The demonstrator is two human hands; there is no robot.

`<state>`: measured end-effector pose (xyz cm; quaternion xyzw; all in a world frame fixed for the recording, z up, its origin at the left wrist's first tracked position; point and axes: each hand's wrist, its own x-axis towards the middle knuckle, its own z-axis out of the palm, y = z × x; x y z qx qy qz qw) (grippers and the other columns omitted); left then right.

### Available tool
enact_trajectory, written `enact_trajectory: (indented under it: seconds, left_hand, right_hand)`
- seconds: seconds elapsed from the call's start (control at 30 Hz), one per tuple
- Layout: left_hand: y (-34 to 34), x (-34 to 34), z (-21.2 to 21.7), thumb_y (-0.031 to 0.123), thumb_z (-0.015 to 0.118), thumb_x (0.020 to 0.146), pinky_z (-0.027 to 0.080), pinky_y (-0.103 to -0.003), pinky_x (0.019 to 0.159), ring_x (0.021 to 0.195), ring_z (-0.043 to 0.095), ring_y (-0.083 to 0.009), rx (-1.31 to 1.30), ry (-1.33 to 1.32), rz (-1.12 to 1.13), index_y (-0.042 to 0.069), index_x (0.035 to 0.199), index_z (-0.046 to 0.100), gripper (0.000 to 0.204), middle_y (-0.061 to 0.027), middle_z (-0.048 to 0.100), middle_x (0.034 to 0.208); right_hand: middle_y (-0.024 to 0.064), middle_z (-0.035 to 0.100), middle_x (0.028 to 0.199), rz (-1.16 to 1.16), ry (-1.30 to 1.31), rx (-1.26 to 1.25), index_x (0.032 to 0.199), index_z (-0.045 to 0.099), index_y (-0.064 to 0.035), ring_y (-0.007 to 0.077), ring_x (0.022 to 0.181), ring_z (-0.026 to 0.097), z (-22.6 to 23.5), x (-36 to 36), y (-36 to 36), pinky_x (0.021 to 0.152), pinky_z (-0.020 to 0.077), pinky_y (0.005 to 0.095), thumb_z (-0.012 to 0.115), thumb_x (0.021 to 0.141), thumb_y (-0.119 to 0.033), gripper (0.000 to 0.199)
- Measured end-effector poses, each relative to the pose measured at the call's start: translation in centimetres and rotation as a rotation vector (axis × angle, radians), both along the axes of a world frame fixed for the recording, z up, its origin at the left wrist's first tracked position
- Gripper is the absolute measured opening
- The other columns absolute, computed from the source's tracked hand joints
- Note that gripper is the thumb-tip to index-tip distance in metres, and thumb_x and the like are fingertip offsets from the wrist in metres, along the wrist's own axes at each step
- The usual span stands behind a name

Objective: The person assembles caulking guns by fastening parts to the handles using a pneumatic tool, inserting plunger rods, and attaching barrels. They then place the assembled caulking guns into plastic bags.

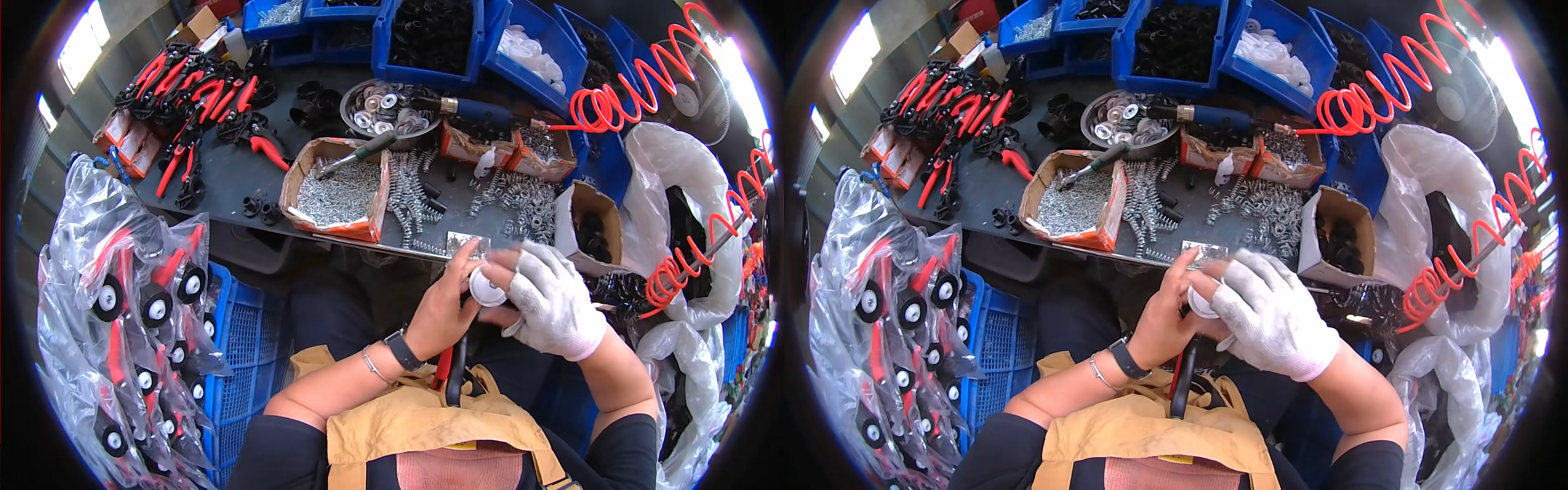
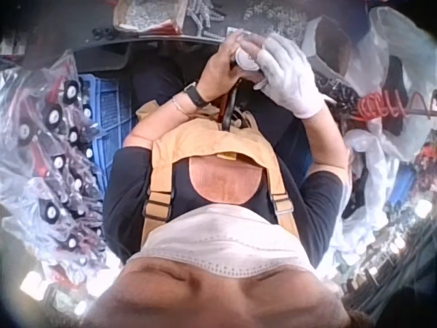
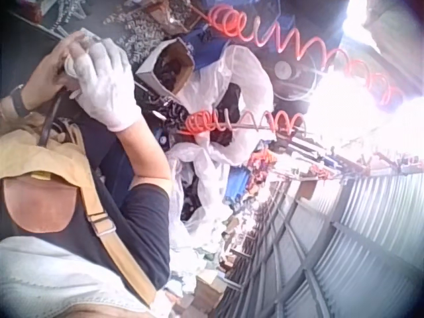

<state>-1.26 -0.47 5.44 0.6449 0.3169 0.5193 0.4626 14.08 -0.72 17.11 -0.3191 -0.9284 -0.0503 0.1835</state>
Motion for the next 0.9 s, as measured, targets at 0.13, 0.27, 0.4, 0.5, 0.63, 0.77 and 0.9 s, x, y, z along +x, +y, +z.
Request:
enact_trajectory:
  seconds: [0.13,0.27,0.4,0.5,0.63,0.77,0.9]
  left_hand:
    - [-0.2,-0.1,-0.4,-0.004,0.057,0.082,0.044,-0.031,0.091,0.106,0.058,-0.0238,-0.004,0.007,-0.001,0.002,0.14,0.017,0.071,-0.0163,0.057,0.113]
    - [-0.2,0.5,-0.3,-0.001,0.054,0.085,0.044,-0.032,0.091,0.106,0.059,-0.0238,0.012,-0.003,-0.025,0.002,0.14,0.017,0.067,-0.0157,0.058,0.115]
    - [0.1,-0.2,0.1,-0.007,0.058,0.079,0.047,-0.033,0.084,0.099,0.062,-0.0275,0.063,0.074,0.028,0.005,0.138,0.027,0.068,-0.0166,0.062,0.104]
    - [-0.6,0.0,-0.1,-0.006,0.058,0.078,0.048,-0.033,0.081,0.095,0.063,-0.0293,0.061,0.067,0.069,0.006,0.138,0.028,0.067,-0.0176,0.063,0.101]
    - [-0.5,0.3,-0.7,-0.005,0.062,0.077,0.045,-0.033,0.091,0.109,0.058,-0.0282,0.033,-0.01,0.069,0.005,0.136,0.03,0.068,-0.02,0.061,0.109]
    - [-0.7,0.6,-1.6,0.002,0.07,0.073,0.044,-0.036,0.093,0.109,0.057,-0.0301,-0.074,-0.101,0.049,0.004,0.135,0.03,0.074,-0.0191,0.056,0.115]
    - [-0.5,0.4,1.3,0.025,0.08,0.063,0.042,-0.037,0.092,0.108,0.05,-0.0327,0.504,0.554,0.451,-0.001,0.119,0.046,0.07,-0.019,0.051,0.111]
  right_hand:
    - [0.0085,0.057,0.085,-0.022,-0.009,-0.104,0.107,0.055,-0.0046,0.0258,0.08,0.059,1.7,0.9,-0.9,0.074,0.0481,0.0362,0.076,0.061,-0.035,0.059]
    - [0.009,0.06,0.075,0.053,0.107,-0.066,0.106,0.055,-0.0044,0.0272,0.065,0.06,1.4,0.5,-0.1,0.063,0.0479,0.0356,0.077,0.059,-0.041,0.063]
    - [0.0122,0.061,0.092,0.105,-0.116,-0.209,0.098,0.059,-0.0051,0.0284,0.083,0.06,4.2,0.9,0.9,0.068,0.0498,0.036,0.072,0.063,-0.022,0.041]
    - [0.0108,0.06,0.098,0.295,-0.137,-0.271,0.096,0.06,-0.0057,0.0285,0.09,0.059,2.7,0.4,3.1,0.074,0.0503,0.0377,0.062,0.068,-0.008,0.027]
    - [0.0097,0.057,0.093,0.283,-0.131,-0.364,0.095,0.059,-0.0075,0.0283,0.091,0.058,1.7,-0.2,2.6,0.074,0.0493,0.0374,0.061,0.072,-0.01,0.024]
    - [0.0089,0.054,0.089,-0.024,-0.051,-0.125,0.089,0.058,-0.0088,0.0286,0.084,0.056,-0.4,-1.2,0.5,0.067,0.0472,0.0371,0.065,0.072,-0.014,0.019]
    - [0.0126,0.056,0.093,-0.261,0.357,-0.344,0.11,0.054,-0.004,0.0271,0.085,0.057,-2.7,0.1,-0.9,0.074,0.0457,0.0334,0.068,0.078,-0.022,0.039]
